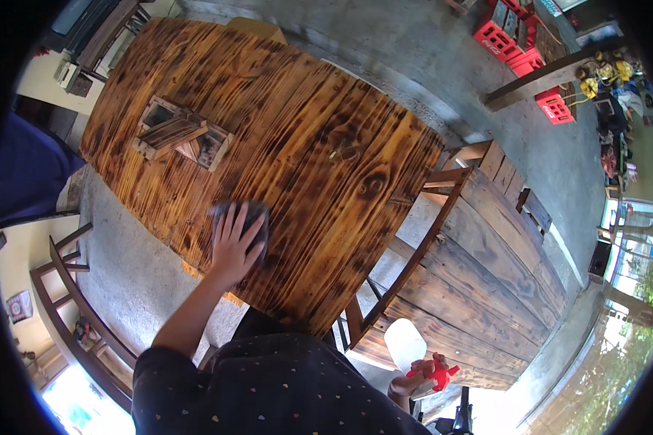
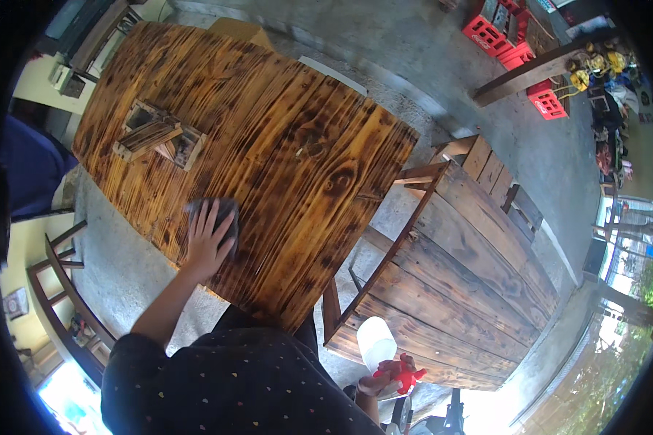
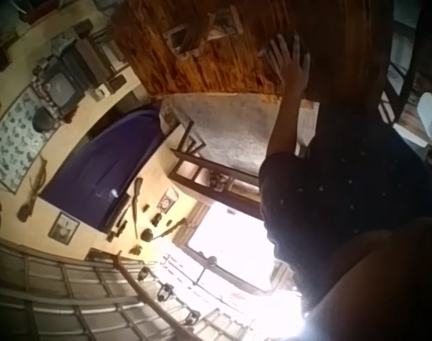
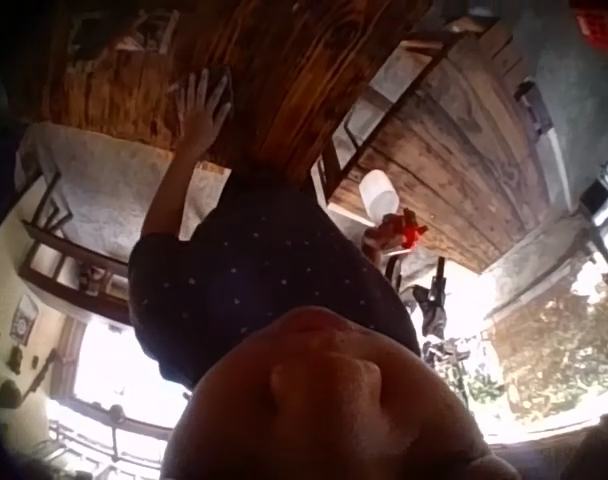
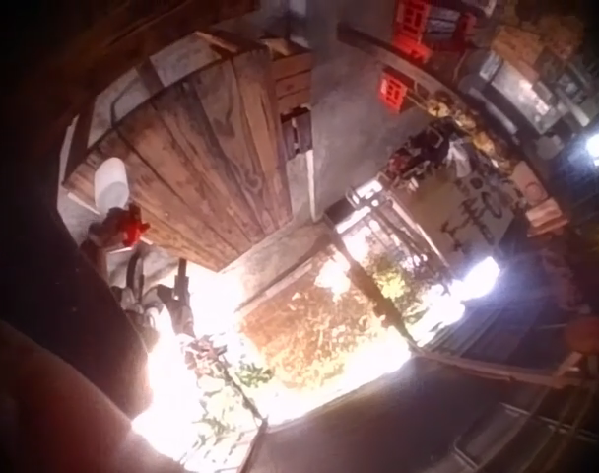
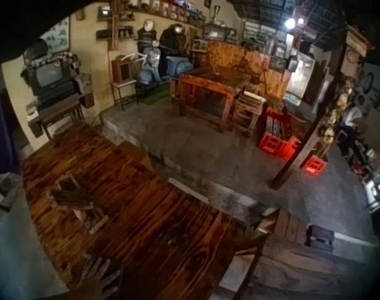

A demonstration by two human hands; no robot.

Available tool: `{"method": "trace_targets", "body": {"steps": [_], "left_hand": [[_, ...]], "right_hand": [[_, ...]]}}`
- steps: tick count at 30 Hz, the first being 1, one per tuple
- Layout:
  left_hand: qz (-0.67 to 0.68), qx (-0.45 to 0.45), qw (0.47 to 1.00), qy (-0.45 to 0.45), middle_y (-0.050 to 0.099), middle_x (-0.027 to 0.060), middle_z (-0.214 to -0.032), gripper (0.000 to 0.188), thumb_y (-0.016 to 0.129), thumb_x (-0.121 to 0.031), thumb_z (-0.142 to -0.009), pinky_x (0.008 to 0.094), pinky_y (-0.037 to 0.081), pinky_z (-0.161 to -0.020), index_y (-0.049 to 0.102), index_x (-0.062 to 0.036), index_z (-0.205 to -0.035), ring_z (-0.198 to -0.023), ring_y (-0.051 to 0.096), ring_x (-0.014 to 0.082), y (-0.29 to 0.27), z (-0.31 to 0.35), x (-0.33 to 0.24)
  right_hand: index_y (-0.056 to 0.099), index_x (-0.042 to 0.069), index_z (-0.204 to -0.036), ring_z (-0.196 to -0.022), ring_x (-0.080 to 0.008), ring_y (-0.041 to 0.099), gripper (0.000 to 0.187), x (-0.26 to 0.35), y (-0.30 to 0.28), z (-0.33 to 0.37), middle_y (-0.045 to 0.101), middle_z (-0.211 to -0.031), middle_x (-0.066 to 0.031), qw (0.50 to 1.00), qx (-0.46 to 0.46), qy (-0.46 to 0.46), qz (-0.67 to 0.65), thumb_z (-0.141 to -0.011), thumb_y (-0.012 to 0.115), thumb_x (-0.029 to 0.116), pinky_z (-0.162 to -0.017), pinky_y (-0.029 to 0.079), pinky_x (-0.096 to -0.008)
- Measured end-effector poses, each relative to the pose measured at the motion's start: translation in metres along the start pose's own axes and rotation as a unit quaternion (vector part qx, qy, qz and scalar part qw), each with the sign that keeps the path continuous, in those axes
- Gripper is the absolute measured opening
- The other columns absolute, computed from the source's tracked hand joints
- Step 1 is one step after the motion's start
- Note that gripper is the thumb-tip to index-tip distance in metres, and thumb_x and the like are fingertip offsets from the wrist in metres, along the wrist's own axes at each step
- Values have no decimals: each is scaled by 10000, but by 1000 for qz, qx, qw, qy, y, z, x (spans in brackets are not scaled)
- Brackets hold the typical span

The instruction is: Cleaning wooden tables and stools using a spray bottle and a cloth.

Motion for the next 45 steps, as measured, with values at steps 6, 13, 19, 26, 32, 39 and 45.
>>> {"method": "trace_targets", "body": {"steps": [6, 13, 19, 26, 32, 39, 45], "left_hand": [[-68, -82, 994, 29, 109, 63, -1603, 562, 231, -538, -1006, 462, 121, -1179, 195, -326, -1525, -1468, 110, 302, -17, -213, 5], [-51, -86, 994, -30, 79, 32, -1610, 577, 205, -570, -996, 459, 100, -1188, 152, -352, -1528, -1475, 81, 289, -34, -356, 3], [15, -92, 943, -319, 32, 47, -1613, 637, 200, -619, -966, 456, 71, -1190, 104, -344, -1533, -1477, 31, 313, -53, -343, 76], [11, -97, 909, -404, 42, 127, -1605, 642, 191, -610, -966, 493, 75, -1175, 82, -339, -1538, -1462, 43, 393, -22, -285, 92], [-14, -105, 924, -368, 47, 74, -1611, 588, 176, -555, -993, 488, 76, -1182, 101, -342, -1535, -1467, 48, 367, -47, -333, 120], [14, -121, 911, -395, 46, 66, -1610, 621, 191, -590, -977, 507, 84, -1181, 106, -334, -1536, -1465, 55, 366, -50, -314, 114], [21, -101, 915, -389, 27, 103, -1609, 614, 185, -551, -987, 544, 74, -1166, 109, -299, -1542, -1456, 39, 413, -39, -289, 76]], "right_hand": [[440, -47, -961, -645, -147, 466, 250, -3, 1, -20, 504, -749, -84, 1000, 2, -21, -1, -886, 401, 189, -709, 420, -334], [437, -46, -991, -640, -142, 464, 265, -7, 15, -37, 512, -795, -96, 999, 6, -40, -14, -891, 405, 198, -686, 411, -323], [435, -45, -1016, -635, -138, 461, 279, -12, 15, -44, 520, -835, -108, 999, -3, -39, -18, -896, 407, 206, -666, 403, -314], [432, -44, -1045, -630, -134, 459, 297, -9, 23, -43, 528, -881, -120, 999, -36, -33, -24, -901, 410, 215, -642, 394, -303], [430, -43, -1071, -626, -130, 457, 313, -21, 46, -77, 535, -921, -131, 995, -46, -74, -43, -905, 413, 223, -622, 387, -294], [427, -41, -1100, -621, -126, 454, 333, -15, 42, -72, 544, -967, -144, 995, -44, -76, -44, -910, 416, 232, -599, 378, -283], [425, -40, -1125, -616, -122, 452, 351, 2, 40, -60, 551, -1007, -155, 993, -65, -69, -65, -914, 419, 240, -579, 370, -274]]}}
Point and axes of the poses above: each hand's wrist, its own z-axis away from the middle knuckle, its own y-axis out of the palm, x = y × z, the point moved 4 cm from there along -z, towards the middle knuckle
